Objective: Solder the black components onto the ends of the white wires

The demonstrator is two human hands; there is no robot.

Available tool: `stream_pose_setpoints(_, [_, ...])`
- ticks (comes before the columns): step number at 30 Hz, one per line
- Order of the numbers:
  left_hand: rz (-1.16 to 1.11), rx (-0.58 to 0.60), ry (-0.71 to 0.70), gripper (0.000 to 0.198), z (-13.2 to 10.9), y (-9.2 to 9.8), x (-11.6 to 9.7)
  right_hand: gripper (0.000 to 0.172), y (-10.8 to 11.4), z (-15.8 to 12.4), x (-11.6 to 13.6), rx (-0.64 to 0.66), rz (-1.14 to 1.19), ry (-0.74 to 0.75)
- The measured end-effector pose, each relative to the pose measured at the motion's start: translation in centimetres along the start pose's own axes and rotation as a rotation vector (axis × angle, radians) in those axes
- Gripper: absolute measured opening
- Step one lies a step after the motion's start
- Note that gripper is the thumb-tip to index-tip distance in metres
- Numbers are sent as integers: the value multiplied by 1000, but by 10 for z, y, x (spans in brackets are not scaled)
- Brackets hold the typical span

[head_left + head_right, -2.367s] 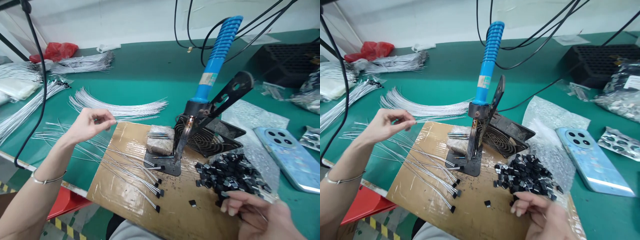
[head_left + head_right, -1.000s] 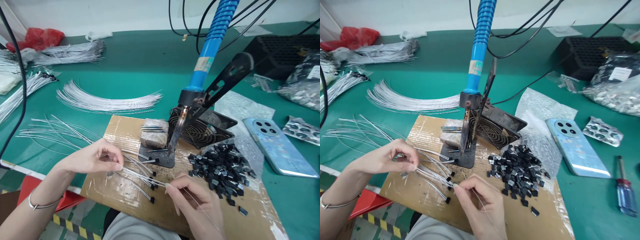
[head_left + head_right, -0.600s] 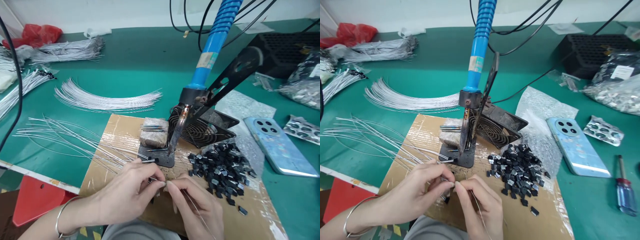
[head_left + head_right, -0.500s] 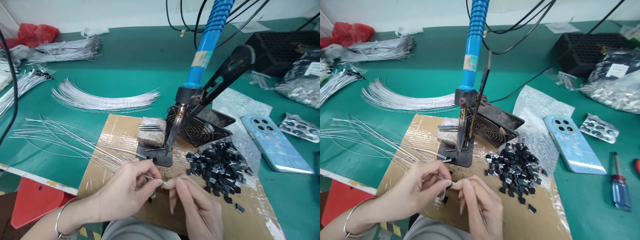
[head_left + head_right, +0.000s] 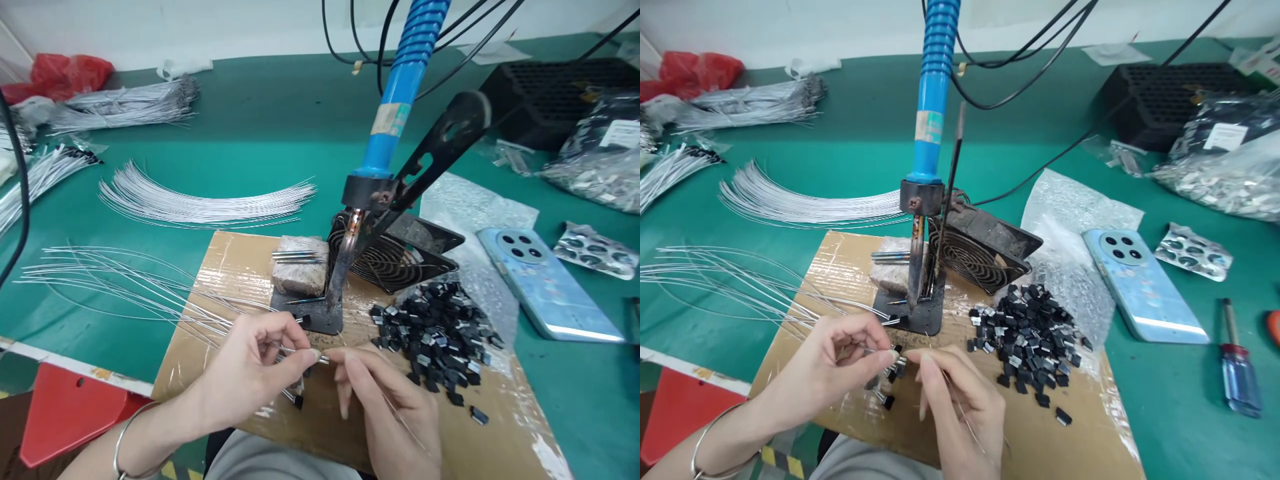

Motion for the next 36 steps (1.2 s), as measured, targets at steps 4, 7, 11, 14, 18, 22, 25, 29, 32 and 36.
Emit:
stream_pose_setpoints(4, [-29, -19, -36, 14, 0, -1, 2, 14, -6, 0, 0, 106, 127, -41])
stream_pose_setpoints(7, [-29, -34, -75, 12, -2, -3, 1, 12, -10, -2, 2, 60, 207, -156])
stream_pose_setpoints(11, [-8, -52, -96, 13, -3, -4, -2, 15, -15, -5, 7, -4, 271, -273])
stream_pose_setpoints(14, [4, -65, -88, 15, -3, -5, 0, 16, -18, -5, 9, -26, 298, -304])
stream_pose_setpoints(18, [52, -82, -106, 17, -5, -7, 4, 19, -20, -4, 10, -43, 334, -360])
stream_pose_setpoints(22, [97, -87, -115, 16, -9, -9, 5, 24, -22, -4, 11, -56, 363, -400])
stream_pose_setpoints(25, [108, -91, -122, 17, -9, -11, 4, 25, -23, -4, 12, -54, 396, -419])
stream_pose_setpoints(29, [107, -85, -115, 19, -8, -12, 5, 22, -21, -3, 7, -36, 412, -412])
stream_pose_setpoints(32, [103, -85, -121, 18, -8, -12, 5, 18, -17, -1, 0, 54, 421, -384])
stream_pose_setpoints(36, [76, -78, -126, 17, -9, -12, 4, 16, -10, 3, -5, 133, 413, -386])
Point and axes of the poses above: each hand's wrist, its own z-axis towards the middle knuckle, its own y-axis out of the back of the hand, x = y × z, the point moved 2 cm from there along z, towards the middle knuckle, and after that the axes turned 5 degrees about -y, right-handed, at the moved point
